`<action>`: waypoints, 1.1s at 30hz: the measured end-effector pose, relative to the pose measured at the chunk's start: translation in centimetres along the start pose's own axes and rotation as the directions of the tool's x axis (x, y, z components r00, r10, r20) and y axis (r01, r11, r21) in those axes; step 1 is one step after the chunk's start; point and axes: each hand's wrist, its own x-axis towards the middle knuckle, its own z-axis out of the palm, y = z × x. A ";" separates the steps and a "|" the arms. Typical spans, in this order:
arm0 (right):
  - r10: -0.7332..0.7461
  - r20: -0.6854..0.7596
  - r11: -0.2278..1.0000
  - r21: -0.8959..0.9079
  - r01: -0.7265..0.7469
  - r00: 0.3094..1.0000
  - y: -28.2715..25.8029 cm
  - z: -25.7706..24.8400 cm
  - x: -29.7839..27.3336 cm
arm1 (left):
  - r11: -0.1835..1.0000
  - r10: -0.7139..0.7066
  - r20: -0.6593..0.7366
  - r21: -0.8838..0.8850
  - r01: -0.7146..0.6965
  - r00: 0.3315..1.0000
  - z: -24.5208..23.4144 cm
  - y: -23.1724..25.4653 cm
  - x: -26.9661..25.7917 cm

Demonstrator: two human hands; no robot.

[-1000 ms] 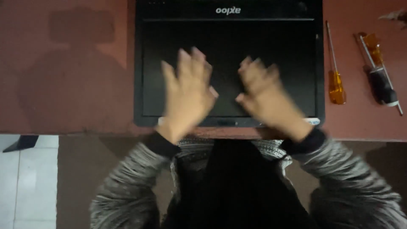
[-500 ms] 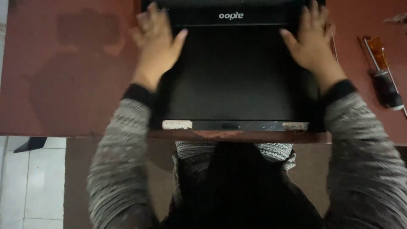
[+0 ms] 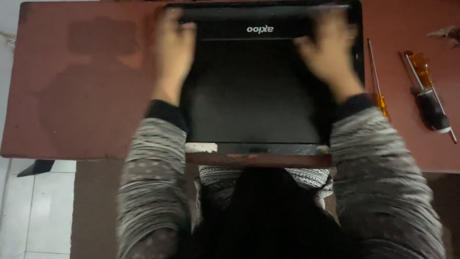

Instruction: Removing screws from the back cover of an electronic monitor using a manual screwdriver for disassembly.

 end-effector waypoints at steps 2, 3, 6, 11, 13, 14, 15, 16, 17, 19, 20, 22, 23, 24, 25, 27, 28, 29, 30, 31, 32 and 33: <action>0.219 -0.222 0.927 -0.255 -0.274 0.950 4.4 -2.7 -1.3 | 0.755 -0.465 0.067 0.550 0.357 0.883 -5.3 -4.4 -0.2; 0.216 -0.219 0.929 -0.255 -0.269 0.952 6.6 -3.1 -1.7 | 0.753 -0.469 0.063 0.550 0.361 0.881 -6.1 -1.4 -0.5; 0.466 0.091 0.883 0.012 -0.469 0.880 12.5 -2.9 -2.7 | 0.575 -0.816 0.270 0.278 0.770 0.511 -7.1 4.5 -1.7; 0.317 -0.124 0.886 0.391 -0.247 0.940 11.2 -3.4 -2.8 | 0.333 -0.935 0.067 -0.167 0.928 0.348 -6.2 2.5 -2.0; 0.343 -0.143 0.883 0.386 -0.267 0.929 10.3 -7.0 -3.9 | 0.527 -0.845 0.020 -0.139 0.838 0.534 -7.9 4.4 -1.8; 0.381 -0.143 0.872 0.383 -0.304 0.914 10.1 -8.3 -4.5 | 0.683 -0.729 -0.013 -0.090 0.725 0.684 -8.6 5.1 -2.0; 0.382 -0.127 0.870 0.383 -0.310 0.915 8.2 -10.4 -4.9 | 0.671 -0.740 -0.013 -0.087 0.736 0.673 -9.4 6.4 -1.7; 0.213 -0.238 0.888 0.452 -0.086 0.948 6.3 -12.5 -5.2 | 0.847 -0.514 -0.034 -0.180 0.500 0.857 -10.1 7.7 -1.4; 0.050 -0.371 0.860 0.487 0.149 0.927 4.7 -14.8 -5.0 | 0.942 -0.237 -0.080 -0.263 0.208 0.968 -10.7 9.0 -0.4; -0.060 -0.375 0.924 0.330 0.194 0.925 2.6 -17.4 -6.3 | 0.964 -0.061 -0.084 -0.263 0.037 0.995 -12.0 11.5 -0.6; -0.167 -0.362 0.956 0.169 0.240 0.917 1.5 -18.9 -6.7 | 0.956 0.121 -0.087 -0.259 -0.140 0.989 -12.7 12.8 -0.2; -0.099 -0.364 0.950 0.242 0.197 0.926 5.3 -17.8 -7.2 | 0.967 0.200 -0.086 -0.145 -0.211 0.976 -13.3 11.9 -0.6; -0.028 -0.365 0.937 0.316 0.152 0.931 7.4 -17.1 -7.7 | 0.958 0.284 -0.070 -0.031 -0.286 0.956 -13.5 11.5 -0.8; -0.022 -0.362 0.937 0.317 0.146 0.932 6.0 -17.0 -8.1 | 0.958 0.280 -0.066 -0.035 -0.283 0.958 -13.3 10.2 -1.6; -0.083 -0.382 0.916 0.335 0.221 0.921 4.6 -17.0 -8.2 | 0.973 0.229 -0.064 0.012 -0.229 0.971 -13.1 9.0 -2.3; -0.133 -0.398 0.890 0.354 0.285 0.908 3.0 -16.9 -9.3 | 0.984 0.171 -0.057 0.054 -0.168 0.984 -12.9 6.9 -4.0; -0.193 -0.408 0.882 0.327 0.340 0.892 2.9 -16.7 -10.2 | 0.986 0.165 -0.092 0.053 -0.160 0.982 -12.9 6.0 -5.0; -0.257 -0.417 0.867 0.299 0.398 0.872 2.7 -16.6 -11.1 | 0.987 0.159 -0.130 0.055 -0.153 0.979 -13.0 5.2 -6.2; -0.252 -0.413 0.869 0.303 0.393 0.875 2.8 -16.8 -12.6 | 0.988 0.153 -0.125 0.053 -0.148 0.980 -12.9 6.4 -7.7; -0.199 -0.315 0.899 0.319 0.301 0.928 2.9 -16.9 -14.1 | 0.911 0.034 -0.160 -0.401 -0.096 0.986 -12.8 7.7 -9.2; -0.141 -0.214 0.923 0.325 0.207 0.967 3.0 -17.0 -15.5 | 0.635 -0.092 -0.140 -0.771 -0.050 0.986 -12.8 9.1 -10.8; -0.136 -0.212 0.923 0.329 0.202 0.968 6.4 -16.7 -17.3 | 0.636 -0.094 -0.135 -0.771 -0.045 0.986 -12.4 10.3 -12.0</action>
